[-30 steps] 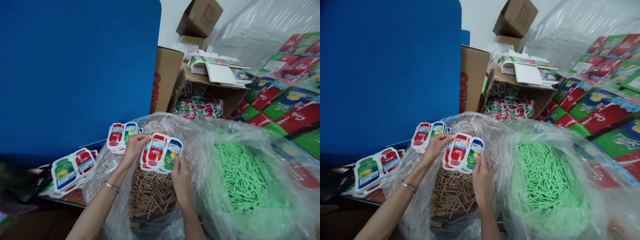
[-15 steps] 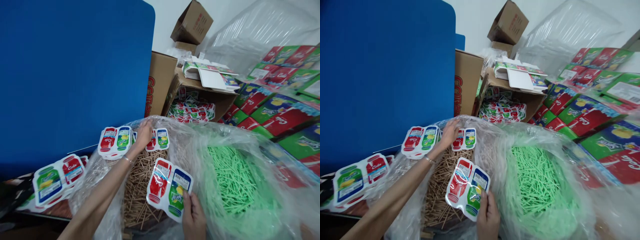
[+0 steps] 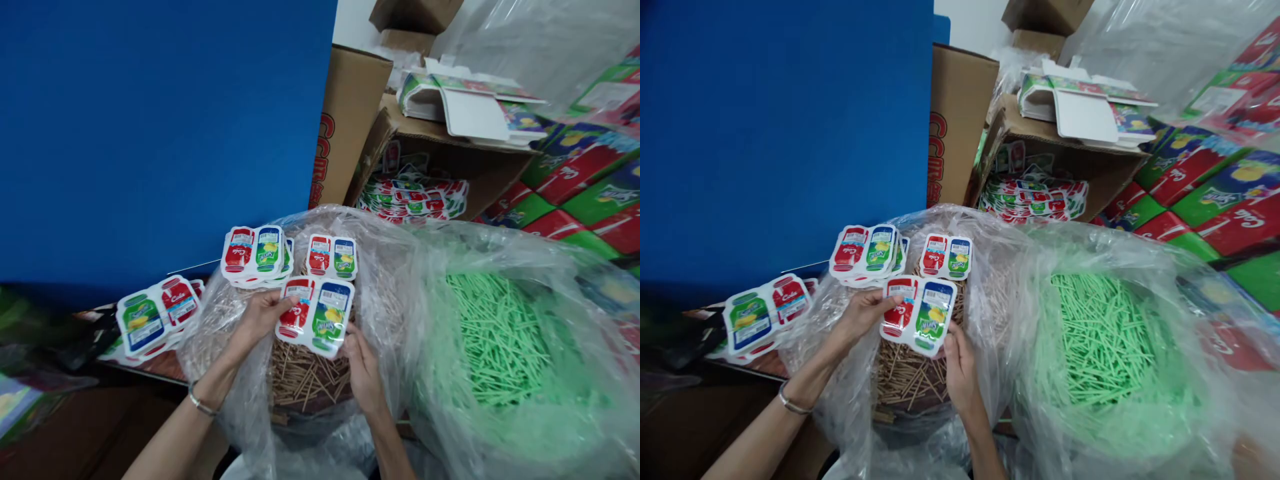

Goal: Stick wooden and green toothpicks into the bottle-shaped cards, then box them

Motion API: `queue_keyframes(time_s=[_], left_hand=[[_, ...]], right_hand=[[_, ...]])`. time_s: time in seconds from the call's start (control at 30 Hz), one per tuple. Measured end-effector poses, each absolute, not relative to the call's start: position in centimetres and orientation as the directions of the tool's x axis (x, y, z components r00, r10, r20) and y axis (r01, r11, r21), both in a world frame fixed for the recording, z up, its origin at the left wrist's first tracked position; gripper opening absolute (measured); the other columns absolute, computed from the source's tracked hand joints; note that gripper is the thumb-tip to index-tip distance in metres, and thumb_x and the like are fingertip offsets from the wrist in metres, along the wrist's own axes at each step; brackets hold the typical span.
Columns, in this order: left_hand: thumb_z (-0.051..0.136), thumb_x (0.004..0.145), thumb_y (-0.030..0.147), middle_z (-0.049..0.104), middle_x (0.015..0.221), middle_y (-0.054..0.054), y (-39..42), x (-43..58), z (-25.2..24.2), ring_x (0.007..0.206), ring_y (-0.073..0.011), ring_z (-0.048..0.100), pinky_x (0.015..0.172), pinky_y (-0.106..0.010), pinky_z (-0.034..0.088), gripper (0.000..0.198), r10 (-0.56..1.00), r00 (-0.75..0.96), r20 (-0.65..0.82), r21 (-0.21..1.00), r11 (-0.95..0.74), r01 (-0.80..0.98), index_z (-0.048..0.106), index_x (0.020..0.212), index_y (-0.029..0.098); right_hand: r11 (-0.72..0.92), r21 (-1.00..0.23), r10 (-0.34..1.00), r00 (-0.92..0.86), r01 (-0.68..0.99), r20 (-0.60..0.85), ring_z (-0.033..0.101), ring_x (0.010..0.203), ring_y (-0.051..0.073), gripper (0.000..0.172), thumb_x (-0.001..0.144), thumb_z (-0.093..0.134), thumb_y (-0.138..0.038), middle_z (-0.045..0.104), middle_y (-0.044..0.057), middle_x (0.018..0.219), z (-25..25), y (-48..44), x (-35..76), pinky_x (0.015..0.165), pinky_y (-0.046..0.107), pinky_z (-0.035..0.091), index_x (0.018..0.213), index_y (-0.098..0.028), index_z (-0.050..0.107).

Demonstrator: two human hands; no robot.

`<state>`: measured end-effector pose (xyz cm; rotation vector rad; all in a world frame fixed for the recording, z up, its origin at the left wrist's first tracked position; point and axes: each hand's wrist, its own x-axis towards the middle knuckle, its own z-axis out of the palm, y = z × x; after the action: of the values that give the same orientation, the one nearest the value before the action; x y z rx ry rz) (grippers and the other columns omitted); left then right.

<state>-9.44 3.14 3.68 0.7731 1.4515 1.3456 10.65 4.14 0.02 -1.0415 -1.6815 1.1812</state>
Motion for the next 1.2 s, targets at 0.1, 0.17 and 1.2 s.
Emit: queue_keyframes(time_s=[0.1,0.17,1.2], left_hand=[[0.080,0.056,0.036,0.075,0.060,0.000,2.6,-10.1,3.4,0.058,-0.0194,0.067,0.061,-0.028,0.052,0.022,0.862,-0.468,-0.194,0.973,0.108,-0.204,0.075,0.067,0.017],[0.079,0.058,0.037,0.076,0.066,-0.001,2.0,-10.1,3.2,0.062,-0.0207,0.068,0.064,-0.030,0.053,0.025,0.832,-0.521,-0.191,0.968,0.072,-0.240,0.075,0.072,0.017],[0.086,0.049,0.024,0.074,0.062,0.000,-3.9,-10.8,3.7,0.057,-0.0187,0.069,0.058,-0.026,0.057,0.024,0.786,-0.430,-0.445,0.710,0.016,-0.704,0.073,0.068,0.019]], right_hand=[[0.471,-0.827,0.758,-0.619,0.306,0.203,0.068,0.081,0.016,0.031,0.092,0.037,-0.018,0.072,0.003,0.091,-1.6,3.0,11.6,0.074,0.027,0.054,0.115,-0.021,0.057],[0.674,-0.625,0.625,-0.755,0.394,0.199,0.062,0.099,0.018,0.034,0.087,0.045,-0.012,0.069,0.004,0.105,-3.1,1.6,12.0,0.088,0.032,0.050,0.116,-0.022,0.058],[0.792,-0.184,0.601,-0.796,0.582,0.070,0.060,0.090,0.027,0.034,0.070,0.042,0.005,0.067,0.011,0.086,-4.4,2.4,11.7,0.084,0.044,0.046,0.091,-0.014,0.061]])
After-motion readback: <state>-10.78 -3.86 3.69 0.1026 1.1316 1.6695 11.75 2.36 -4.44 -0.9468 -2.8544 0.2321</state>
